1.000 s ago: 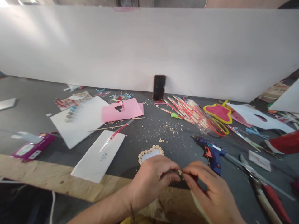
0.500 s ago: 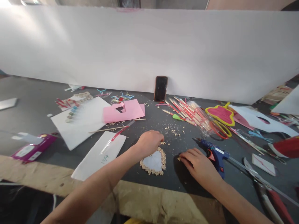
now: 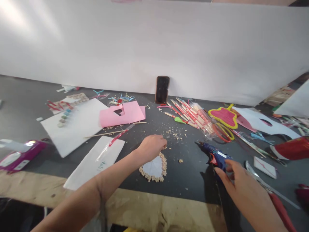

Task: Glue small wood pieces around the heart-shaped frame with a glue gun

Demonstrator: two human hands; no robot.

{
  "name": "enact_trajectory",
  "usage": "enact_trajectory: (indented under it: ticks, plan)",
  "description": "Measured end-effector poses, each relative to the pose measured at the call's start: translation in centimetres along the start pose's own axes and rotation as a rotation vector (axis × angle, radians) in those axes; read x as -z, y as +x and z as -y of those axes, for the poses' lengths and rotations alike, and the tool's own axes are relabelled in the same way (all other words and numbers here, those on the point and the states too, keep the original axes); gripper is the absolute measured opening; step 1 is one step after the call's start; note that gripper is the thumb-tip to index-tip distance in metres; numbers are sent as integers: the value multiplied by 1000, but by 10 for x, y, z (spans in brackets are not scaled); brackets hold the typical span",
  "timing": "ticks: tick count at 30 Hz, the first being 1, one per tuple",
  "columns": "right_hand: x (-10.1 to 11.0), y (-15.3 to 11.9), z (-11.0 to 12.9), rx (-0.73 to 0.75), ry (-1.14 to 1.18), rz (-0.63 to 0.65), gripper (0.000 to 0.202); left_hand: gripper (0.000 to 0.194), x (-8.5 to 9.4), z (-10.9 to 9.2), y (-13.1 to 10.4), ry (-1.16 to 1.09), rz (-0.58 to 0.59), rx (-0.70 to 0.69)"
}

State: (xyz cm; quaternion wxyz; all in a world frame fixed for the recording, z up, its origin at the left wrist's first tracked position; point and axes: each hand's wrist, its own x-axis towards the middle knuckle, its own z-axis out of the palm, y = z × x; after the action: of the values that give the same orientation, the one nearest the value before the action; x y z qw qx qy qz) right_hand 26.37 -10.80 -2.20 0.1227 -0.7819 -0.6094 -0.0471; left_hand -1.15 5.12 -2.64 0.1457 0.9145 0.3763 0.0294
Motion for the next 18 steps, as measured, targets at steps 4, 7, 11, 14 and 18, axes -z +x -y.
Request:
enact_trajectory:
  ticks: [4, 7, 11, 14, 18]
  plan:
    - [-7, 8, 6, -117, -14, 79, 38, 18, -1, -2, 0, -12, -2, -5]
    - [-6, 19, 6, -280, 110, 103, 42, 20, -1, -2, 0, -47, -13, 10]
    - [0, 16, -1, -495, 429, 61, 53, 23, 3, 1, -2, -167, -62, 59]
    - [4, 2, 1, -689, 1016, 79, 52, 26, 10, 2, -7, -309, -134, 119]
    - [8, -12, 16, -879, 1587, 229, 47, 23, 18, -6, -17, -535, -185, 149]
